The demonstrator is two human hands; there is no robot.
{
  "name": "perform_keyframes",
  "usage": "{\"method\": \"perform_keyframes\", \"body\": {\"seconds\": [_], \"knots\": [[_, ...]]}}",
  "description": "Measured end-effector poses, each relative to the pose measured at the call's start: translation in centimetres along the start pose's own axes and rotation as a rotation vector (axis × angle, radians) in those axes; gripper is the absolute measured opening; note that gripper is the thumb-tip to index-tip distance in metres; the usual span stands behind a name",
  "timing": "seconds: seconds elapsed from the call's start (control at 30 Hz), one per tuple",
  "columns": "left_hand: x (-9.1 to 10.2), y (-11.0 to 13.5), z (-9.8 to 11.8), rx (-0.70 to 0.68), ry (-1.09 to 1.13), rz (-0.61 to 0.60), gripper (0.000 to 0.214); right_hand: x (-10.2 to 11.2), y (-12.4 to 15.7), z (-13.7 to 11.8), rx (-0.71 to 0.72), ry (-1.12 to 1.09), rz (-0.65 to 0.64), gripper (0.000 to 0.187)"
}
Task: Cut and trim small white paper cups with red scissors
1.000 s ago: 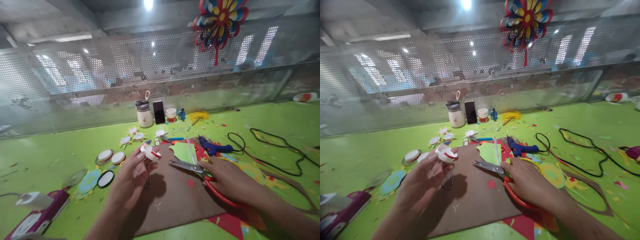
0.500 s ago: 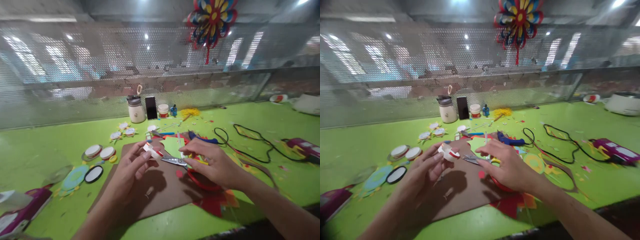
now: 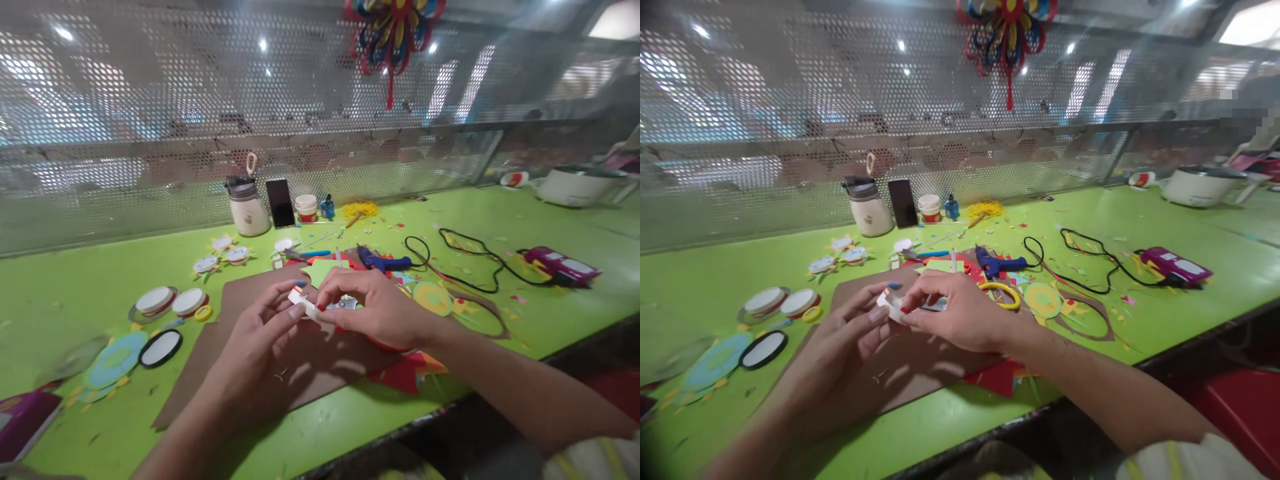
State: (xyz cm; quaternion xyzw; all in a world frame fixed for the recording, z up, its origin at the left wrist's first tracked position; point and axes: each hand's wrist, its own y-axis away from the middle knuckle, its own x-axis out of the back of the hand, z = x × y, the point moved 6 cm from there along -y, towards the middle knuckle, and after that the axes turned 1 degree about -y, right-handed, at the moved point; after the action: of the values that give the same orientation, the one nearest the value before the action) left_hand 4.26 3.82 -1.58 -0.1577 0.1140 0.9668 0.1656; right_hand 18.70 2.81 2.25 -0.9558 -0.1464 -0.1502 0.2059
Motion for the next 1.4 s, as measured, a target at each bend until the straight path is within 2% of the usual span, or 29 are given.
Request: {"method": "perform_keyframes", "body": {"seconds": [0.2,0.3,0.43,0.5,0.6,0.7,0.8,0.87,1.0,1.23,1.4], "knots": [[0.4,-0.3,-0.4,0.039,-0.023,-0.037,0.038,0.2,0.1,0.5,-0.042,-0.104,0.002,0.004],[0.5,-0.4,0.0,0.016,-0.083,-0.035,0.039,1.1,0.1,0.9,-0.04,-0.145,0.073,0.009],[0.0,0.3,0.6,-0.062,-0.096,0.085,0.038,2.5,0.2,2.2,-0.06,-0.082,0.26,0.032],[-0.1,0.5,0.9,-0.103,-0.082,0.142,0.038,2.6,0.2,3.0,-0.071,-0.075,0.279,0.035],[0.5,0.1,1.4,-0.192,-0.078,0.149,0.039,1.9,0.4,4.1,-0.097,-0.088,0.219,0.009],[1.5,-0.6,2.0,-0.297,-0.096,0.144,0.05,0.4,0.6,5.0,-0.219,-0.216,0.074,0.03],[2.1,-0.9,2.2,-0.301,-0.107,0.191,0.068,-0.8,0.9,5.2,-0.308,-0.334,-0.025,0.035],[1.9,-0.8,2.1,-0.278,-0.105,0.213,0.068,-1.0,0.9,5.1,-0.308,-0.355,-0.018,0.036],[1.3,-0.5,2.2,-0.339,-0.133,0.209,0.048,-1.0,0.8,5.3,-0.303,-0.467,0.034,0.039],[0.4,-0.3,2.2,-0.533,-0.264,0.055,0.046,-2.1,0.7,5.3,-0.333,-0.65,-0.013,0.043],[-0.5,0.7,2.1,-0.628,-0.329,-0.042,0.048,-2.3,0.8,5.1,-0.372,-0.657,-0.043,0.044]]}}
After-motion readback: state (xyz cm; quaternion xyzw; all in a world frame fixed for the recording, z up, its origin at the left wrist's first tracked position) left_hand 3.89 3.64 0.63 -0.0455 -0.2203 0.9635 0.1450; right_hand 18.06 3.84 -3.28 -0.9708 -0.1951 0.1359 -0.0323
